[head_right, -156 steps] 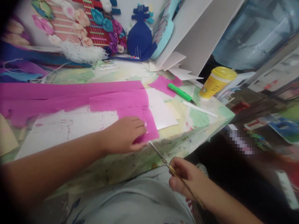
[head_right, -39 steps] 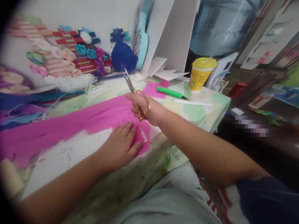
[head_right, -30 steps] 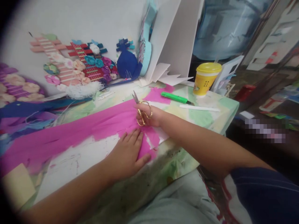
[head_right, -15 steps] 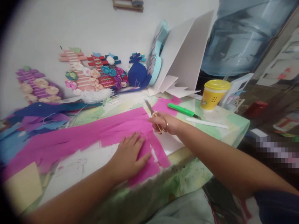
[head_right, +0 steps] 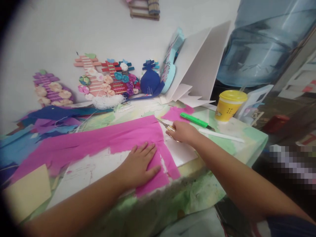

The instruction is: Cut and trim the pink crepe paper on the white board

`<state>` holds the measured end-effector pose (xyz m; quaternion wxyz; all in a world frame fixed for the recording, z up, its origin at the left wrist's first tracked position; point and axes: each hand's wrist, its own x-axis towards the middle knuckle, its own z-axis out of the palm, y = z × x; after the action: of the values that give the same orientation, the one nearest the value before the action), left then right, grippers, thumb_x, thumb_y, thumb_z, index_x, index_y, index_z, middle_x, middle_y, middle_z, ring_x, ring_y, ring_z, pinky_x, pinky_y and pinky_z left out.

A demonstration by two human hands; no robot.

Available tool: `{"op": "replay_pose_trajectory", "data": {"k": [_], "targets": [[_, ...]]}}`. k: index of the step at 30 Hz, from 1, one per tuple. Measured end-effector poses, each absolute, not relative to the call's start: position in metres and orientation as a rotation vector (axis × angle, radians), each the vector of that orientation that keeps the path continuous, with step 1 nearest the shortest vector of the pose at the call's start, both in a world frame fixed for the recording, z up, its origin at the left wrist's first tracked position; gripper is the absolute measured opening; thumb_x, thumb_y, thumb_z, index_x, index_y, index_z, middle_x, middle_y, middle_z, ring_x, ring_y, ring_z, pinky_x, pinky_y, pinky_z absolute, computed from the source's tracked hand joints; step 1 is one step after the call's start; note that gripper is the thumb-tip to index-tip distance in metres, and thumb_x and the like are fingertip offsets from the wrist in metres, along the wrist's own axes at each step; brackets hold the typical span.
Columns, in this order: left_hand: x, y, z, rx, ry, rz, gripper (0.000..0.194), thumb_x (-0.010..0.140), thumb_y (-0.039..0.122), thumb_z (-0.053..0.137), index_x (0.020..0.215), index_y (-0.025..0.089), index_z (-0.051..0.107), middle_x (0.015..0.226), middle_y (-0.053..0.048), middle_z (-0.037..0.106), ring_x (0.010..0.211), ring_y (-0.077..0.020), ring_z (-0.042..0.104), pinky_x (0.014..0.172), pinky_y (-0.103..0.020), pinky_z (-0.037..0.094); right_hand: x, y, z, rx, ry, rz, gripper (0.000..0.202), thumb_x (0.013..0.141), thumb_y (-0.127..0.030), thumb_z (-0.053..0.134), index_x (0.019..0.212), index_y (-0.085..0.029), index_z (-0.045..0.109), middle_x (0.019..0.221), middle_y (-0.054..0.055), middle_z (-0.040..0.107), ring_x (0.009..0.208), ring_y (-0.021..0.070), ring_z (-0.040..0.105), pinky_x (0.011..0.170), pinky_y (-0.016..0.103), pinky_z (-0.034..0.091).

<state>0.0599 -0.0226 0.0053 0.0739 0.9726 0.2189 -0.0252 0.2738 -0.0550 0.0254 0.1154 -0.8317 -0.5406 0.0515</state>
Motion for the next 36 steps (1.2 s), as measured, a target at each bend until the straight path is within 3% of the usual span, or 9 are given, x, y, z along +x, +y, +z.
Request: {"op": "replay_pose_trajectory", "data": {"k": [3, 7, 13, 18, 21, 25, 29, 32, 36], "targets": [[0.06, -0.023, 0.006, 2.925, 0.655, -0.091, 0.071, 0.084, 0.061, 0.016, 0.137, 0.013, 0.021, 0.142, -0.009, 0.016, 0.13, -0.0295, 0.009, 0.102, -0.052, 0.01, 0.267, -0.055, 0.024, -2.407, -1.667, 0.098, 0.023, 0.074, -0.04, 0.046, 0.081, -0.018, 0.049, 0.074, 0.006, 0.062, 0.062, 0.0157, 0.053, 0.048, 0.023, 0.031], [0.06, -0.026, 0.006, 2.97, 0.644, -0.099, 0.071, 0.085, 0.058, 0.016, 0.136, 0.01, 0.023, 0.142, -0.012, 0.014, 0.13, -0.0287, 0.008, 0.102, -0.051, 0.009, 0.254, -0.049, 0.033, -2.355, -1.769, 0.079, 0.023, 0.075, -0.039, 0.046, 0.086, -0.019, 0.05, 0.08, 0.005, 0.063, 0.066, 0.0141, 0.055, 0.051, 0.022, 0.032], [0.059, -0.027, 0.007, 2.997, 0.598, -0.076, 0.069, 0.086, 0.057, 0.016, 0.136, 0.01, 0.022, 0.141, -0.013, 0.016, 0.13, -0.0272, 0.01, 0.103, -0.051, 0.008, 0.265, -0.033, 0.038, -2.542, -1.773, -0.061, 0.026, 0.071, -0.033, 0.052, 0.087, -0.013, 0.058, 0.082, 0.013, 0.063, 0.076, 0.0231, 0.058, 0.057, 0.027, 0.036], [0.06, -0.026, 0.008, 2.951, 0.569, -0.156, 0.071, 0.085, 0.058, 0.018, 0.137, 0.009, 0.018, 0.142, -0.014, 0.011, 0.13, -0.0276, 0.007, 0.103, -0.049, 0.008, 0.277, -0.035, 0.035, -2.663, -1.773, -0.11, 0.027, 0.076, -0.03, 0.047, 0.08, -0.009, 0.064, 0.078, 0.018, 0.063, 0.075, 0.0262, 0.059, 0.062, 0.032, 0.039], [0.061, -0.025, 0.009, 2.94, 0.586, -0.159, 0.071, 0.085, 0.058, 0.017, 0.137, 0.01, 0.017, 0.142, -0.013, 0.009, 0.13, -0.0275, 0.005, 0.103, -0.049, 0.007, 0.266, -0.039, 0.04, -2.636, -1.806, -0.151, 0.035, 0.081, -0.035, 0.039, 0.086, -0.012, 0.063, 0.085, 0.017, 0.063, 0.08, 0.026, 0.058, 0.066, 0.034, 0.04], [0.06, -0.025, 0.008, 2.929, 0.589, -0.161, 0.071, 0.084, 0.059, 0.017, 0.138, 0.012, 0.018, 0.142, -0.011, 0.01, 0.13, -0.0285, 0.006, 0.103, -0.05, 0.007, 0.243, -0.04, 0.032, -2.329, -1.938, -0.241, 0.054, 0.079, -0.053, 0.036, 0.108, -0.012, 0.055, 0.107, 0.016, 0.058, 0.098, 0.0278, 0.052, 0.08, 0.036, 0.04], [0.06, -0.025, 0.007, 2.928, 0.592, -0.148, 0.07, 0.084, 0.058, 0.018, 0.137, 0.012, 0.018, 0.142, -0.012, 0.011, 0.13, -0.0297, 0.008, 0.103, -0.05, 0.008, 0.238, -0.035, 0.005, -2.247, -1.964, -0.281, 0.066, 0.08, -0.049, 0.035, 0.129, -0.004, 0.035, 0.135, 0.02, 0.034, 0.124, 0.0311, 0.03, 0.098, 0.04, 0.028], [0.061, -0.025, 0.007, 2.933, 0.586, -0.157, 0.07, 0.085, 0.058, 0.019, 0.137, 0.011, 0.019, 0.142, -0.012, 0.011, 0.13, -0.0293, 0.007, 0.103, -0.05, 0.008, 0.244, -0.031, -0.009, -2.303, -1.989, -0.206, 0.068, 0.084, -0.05, 0.025, 0.132, -0.003, 0.03, 0.137, 0.02, 0.03, 0.128, 0.0301, 0.023, 0.102, 0.043, 0.02], [0.061, -0.025, 0.01, 2.922, 0.601, -0.216, 0.07, 0.085, 0.057, 0.018, 0.138, 0.011, 0.014, 0.142, -0.012, 0.008, 0.13, -0.0292, 0.004, 0.103, -0.05, 0.007, 0.249, -0.029, -0.012, -2.344, -2.016, -0.14, 0.069, 0.084, -0.051, 0.021, 0.134, -0.005, 0.028, 0.137, 0.017, 0.031, 0.128, 0.0295, 0.021, 0.103, 0.043, 0.019]]}}
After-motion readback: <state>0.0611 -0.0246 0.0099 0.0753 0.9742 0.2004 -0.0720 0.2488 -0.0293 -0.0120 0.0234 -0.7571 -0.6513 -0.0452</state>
